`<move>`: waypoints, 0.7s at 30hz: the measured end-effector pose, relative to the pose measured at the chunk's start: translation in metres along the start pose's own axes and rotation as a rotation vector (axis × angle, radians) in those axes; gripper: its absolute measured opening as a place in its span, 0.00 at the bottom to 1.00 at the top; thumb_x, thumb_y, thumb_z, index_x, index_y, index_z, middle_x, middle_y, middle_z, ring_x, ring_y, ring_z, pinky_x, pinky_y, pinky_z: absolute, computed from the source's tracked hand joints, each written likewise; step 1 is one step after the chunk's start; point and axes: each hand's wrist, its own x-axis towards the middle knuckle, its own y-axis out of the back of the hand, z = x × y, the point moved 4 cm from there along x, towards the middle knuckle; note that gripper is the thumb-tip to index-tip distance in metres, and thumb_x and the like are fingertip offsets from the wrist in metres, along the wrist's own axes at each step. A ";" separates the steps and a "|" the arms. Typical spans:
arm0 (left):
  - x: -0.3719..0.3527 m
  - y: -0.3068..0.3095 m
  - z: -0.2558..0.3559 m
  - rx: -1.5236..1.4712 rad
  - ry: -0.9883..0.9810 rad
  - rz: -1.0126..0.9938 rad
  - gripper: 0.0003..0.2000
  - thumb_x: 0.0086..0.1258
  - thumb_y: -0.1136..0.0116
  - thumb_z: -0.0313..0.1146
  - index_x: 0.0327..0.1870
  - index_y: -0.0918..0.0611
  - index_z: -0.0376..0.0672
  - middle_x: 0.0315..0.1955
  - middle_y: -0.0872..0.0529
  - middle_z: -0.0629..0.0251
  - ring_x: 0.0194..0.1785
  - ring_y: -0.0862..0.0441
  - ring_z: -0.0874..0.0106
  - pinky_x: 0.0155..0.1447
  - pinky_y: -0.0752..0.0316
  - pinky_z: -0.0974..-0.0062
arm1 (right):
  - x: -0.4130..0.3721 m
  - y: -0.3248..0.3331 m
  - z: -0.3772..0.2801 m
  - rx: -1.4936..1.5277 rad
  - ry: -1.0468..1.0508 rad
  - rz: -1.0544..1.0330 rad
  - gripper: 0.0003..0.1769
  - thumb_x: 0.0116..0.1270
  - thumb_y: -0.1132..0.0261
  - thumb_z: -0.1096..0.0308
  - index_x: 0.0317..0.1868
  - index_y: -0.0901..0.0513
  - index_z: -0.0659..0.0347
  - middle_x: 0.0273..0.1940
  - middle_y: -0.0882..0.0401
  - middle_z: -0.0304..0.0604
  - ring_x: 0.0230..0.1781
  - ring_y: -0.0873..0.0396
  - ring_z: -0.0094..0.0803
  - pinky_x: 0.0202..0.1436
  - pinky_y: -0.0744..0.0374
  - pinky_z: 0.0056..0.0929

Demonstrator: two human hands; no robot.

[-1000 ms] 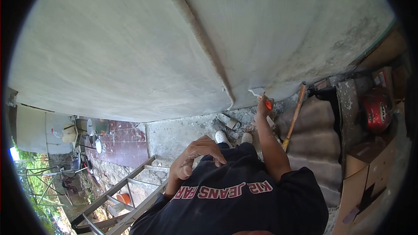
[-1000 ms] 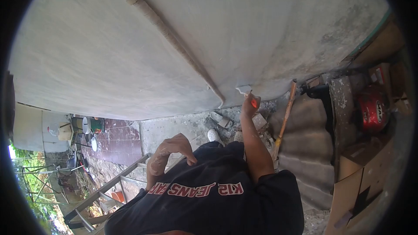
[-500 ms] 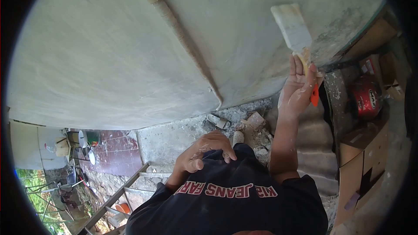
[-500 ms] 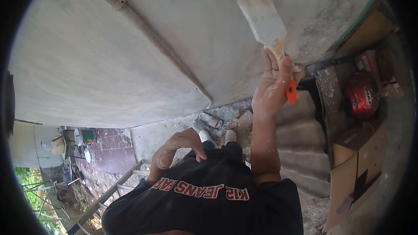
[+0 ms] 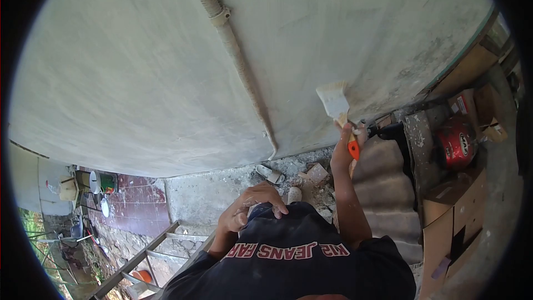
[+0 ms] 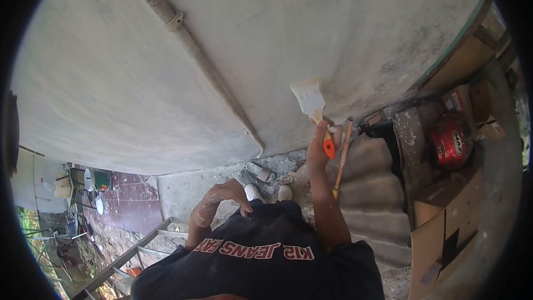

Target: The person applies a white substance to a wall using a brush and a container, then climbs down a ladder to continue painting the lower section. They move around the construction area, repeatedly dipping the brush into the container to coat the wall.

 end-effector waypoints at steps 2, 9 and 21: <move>-0.002 0.001 -0.001 -0.012 0.041 0.030 0.48 0.57 0.73 0.79 0.37 0.16 0.36 0.24 0.17 0.59 0.32 0.20 0.65 0.46 0.35 0.70 | -0.026 0.016 0.035 -0.090 -0.135 -0.016 0.09 0.70 0.44 0.71 0.39 0.36 0.67 0.43 0.26 0.50 0.42 0.18 0.39 0.48 0.19 0.30; 0.007 -0.008 0.014 -0.008 -0.062 -0.079 0.46 0.54 0.66 0.79 0.39 0.17 0.36 0.25 0.17 0.61 0.33 0.20 0.65 0.44 0.36 0.70 | -0.058 0.012 0.072 0.096 -0.496 0.103 0.09 0.69 0.44 0.72 0.38 0.36 0.66 0.43 0.27 0.52 0.43 0.18 0.41 0.53 0.17 0.37; -0.009 -0.010 0.001 -0.075 -0.103 -0.117 0.48 0.52 0.64 0.80 0.42 0.18 0.35 0.28 0.17 0.61 0.34 0.21 0.65 0.44 0.38 0.70 | 0.050 -0.083 -0.176 0.667 -0.005 -0.097 0.12 0.70 0.43 0.68 0.38 0.41 0.59 0.41 0.27 0.52 0.48 0.21 0.45 0.61 0.24 0.46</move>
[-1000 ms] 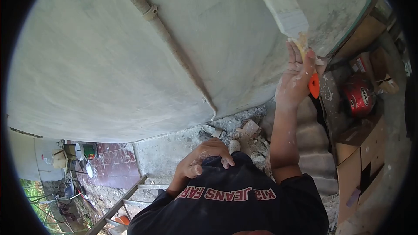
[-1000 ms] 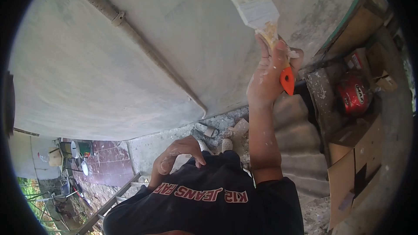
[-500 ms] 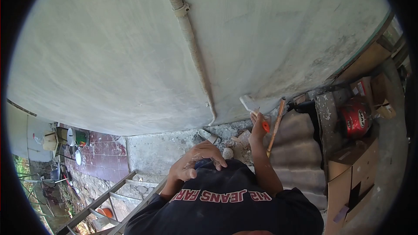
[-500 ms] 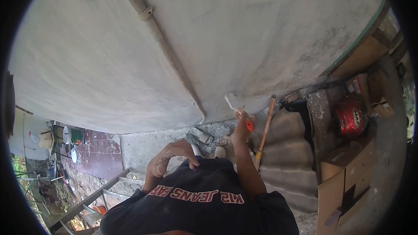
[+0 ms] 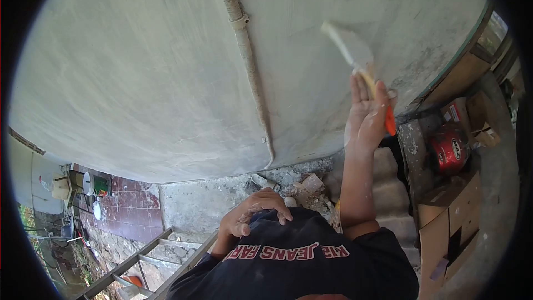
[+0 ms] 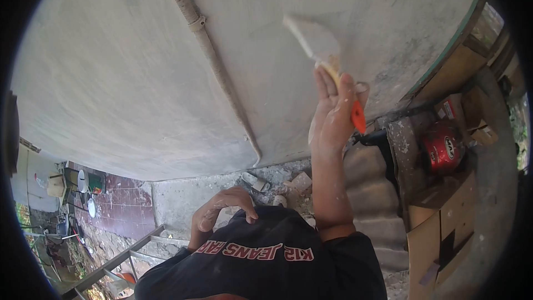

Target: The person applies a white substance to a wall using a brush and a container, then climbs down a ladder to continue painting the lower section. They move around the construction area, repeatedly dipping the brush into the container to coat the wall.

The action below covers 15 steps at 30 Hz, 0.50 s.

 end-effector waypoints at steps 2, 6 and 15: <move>0.003 0.000 0.003 0.011 0.010 -0.012 0.49 0.51 0.66 0.81 0.42 0.18 0.35 0.28 0.17 0.60 0.34 0.21 0.65 0.44 0.38 0.71 | 0.026 -0.026 -0.024 0.041 0.198 -0.035 0.12 0.70 0.43 0.68 0.38 0.41 0.59 0.41 0.26 0.53 0.47 0.20 0.46 0.60 0.23 0.46; 0.000 -0.001 0.001 -0.018 -0.018 0.018 0.49 0.51 0.67 0.81 0.41 0.18 0.35 0.29 0.17 0.60 0.34 0.21 0.65 0.44 0.39 0.70 | 0.061 -0.043 -0.057 -0.051 0.467 -0.154 0.13 0.70 0.43 0.69 0.39 0.41 0.60 0.42 0.26 0.55 0.46 0.20 0.46 0.59 0.23 0.46; -0.007 0.009 0.009 0.148 0.063 0.091 0.53 0.52 0.82 0.83 0.37 0.16 0.37 0.27 0.15 0.61 0.31 0.19 0.69 0.44 0.34 0.71 | -0.007 0.129 0.051 -0.377 0.058 0.278 0.16 0.69 0.42 0.66 0.41 0.43 0.62 0.45 0.27 0.58 0.51 0.22 0.51 0.59 0.22 0.41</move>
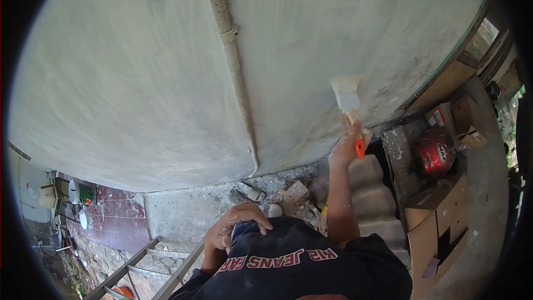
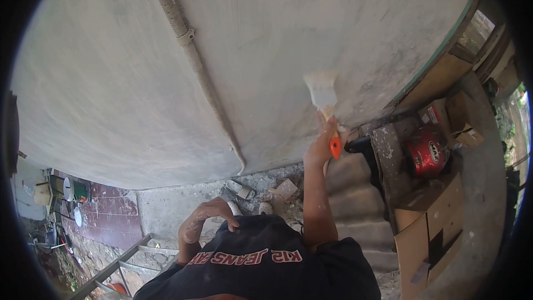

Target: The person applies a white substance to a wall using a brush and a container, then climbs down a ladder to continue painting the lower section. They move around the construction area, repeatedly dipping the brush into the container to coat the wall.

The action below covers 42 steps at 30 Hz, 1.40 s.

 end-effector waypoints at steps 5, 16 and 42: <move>0.006 -0.004 -0.009 -0.110 0.019 -0.043 0.51 0.50 0.70 0.83 0.40 0.17 0.36 0.28 0.16 0.60 0.34 0.19 0.64 0.47 0.35 0.70 | -0.045 0.104 0.104 -0.224 -0.310 0.116 0.15 0.70 0.45 0.69 0.49 0.37 0.71 0.47 0.26 0.59 0.47 0.19 0.47 0.54 0.19 0.37; 0.019 -0.011 -0.002 -0.077 0.246 0.286 0.25 0.72 0.62 0.49 0.40 0.19 0.34 0.28 0.18 0.62 0.31 0.23 0.72 0.41 0.31 0.73 | -0.118 0.101 0.063 -0.288 -0.545 -0.221 0.08 0.68 0.43 0.73 0.41 0.33 0.67 0.39 0.22 0.50 0.38 0.18 0.37 0.41 0.20 0.28; -0.145 0.028 0.059 0.365 -0.355 1.053 0.05 0.65 0.39 0.27 0.37 0.14 0.36 0.25 0.13 0.64 0.22 0.22 0.76 0.30 0.25 0.80 | -0.246 -0.092 0.020 -0.377 -0.265 -1.379 0.15 0.71 0.43 0.64 0.39 0.34 0.70 0.36 0.30 0.46 0.36 0.29 0.29 0.47 0.27 0.27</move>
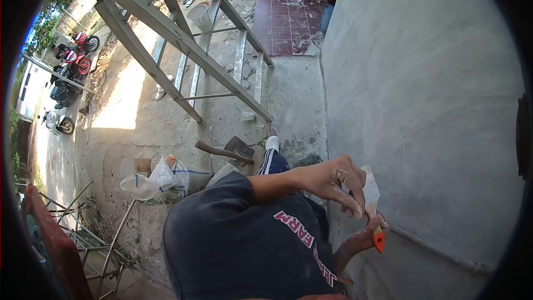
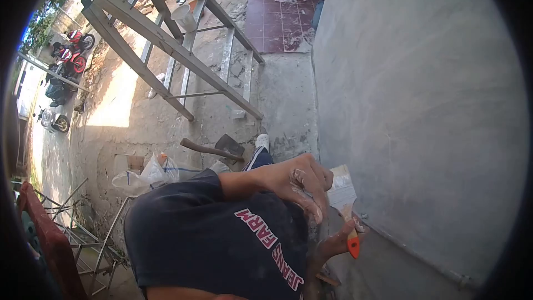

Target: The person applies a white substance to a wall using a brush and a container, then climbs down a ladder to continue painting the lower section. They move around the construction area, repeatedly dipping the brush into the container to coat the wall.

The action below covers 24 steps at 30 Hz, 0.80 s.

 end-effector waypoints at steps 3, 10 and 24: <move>-0.006 0.038 0.007 0.123 0.008 0.087 0.05 0.63 0.36 0.29 0.33 0.13 0.36 0.23 0.14 0.65 0.23 0.24 0.76 0.29 0.27 0.80 | 0.015 -0.026 0.008 -0.015 0.051 -0.048 0.16 0.71 0.43 0.64 0.43 0.34 0.71 0.39 0.30 0.49 0.39 0.26 0.32 0.49 0.24 0.29; -0.015 0.136 0.021 -0.124 0.271 0.526 0.10 0.76 0.55 0.32 0.38 0.21 0.36 0.21 0.18 0.66 0.25 0.21 0.81 0.29 0.28 0.83 | 0.039 -0.132 -0.003 0.117 -0.009 -0.102 0.15 0.72 0.45 0.64 0.42 0.35 0.71 0.40 0.28 0.52 0.40 0.23 0.36 0.50 0.21 0.33; -0.118 0.285 0.110 0.345 -0.139 0.909 0.25 0.77 0.65 0.49 0.19 0.32 0.44 0.11 0.36 0.72 0.18 0.39 0.80 0.38 0.37 0.76 | 0.063 -0.352 -0.060 0.316 -0.013 -0.664 0.11 0.73 0.47 0.65 0.39 0.34 0.66 0.37 0.30 0.44 0.38 0.26 0.27 0.46 0.23 0.26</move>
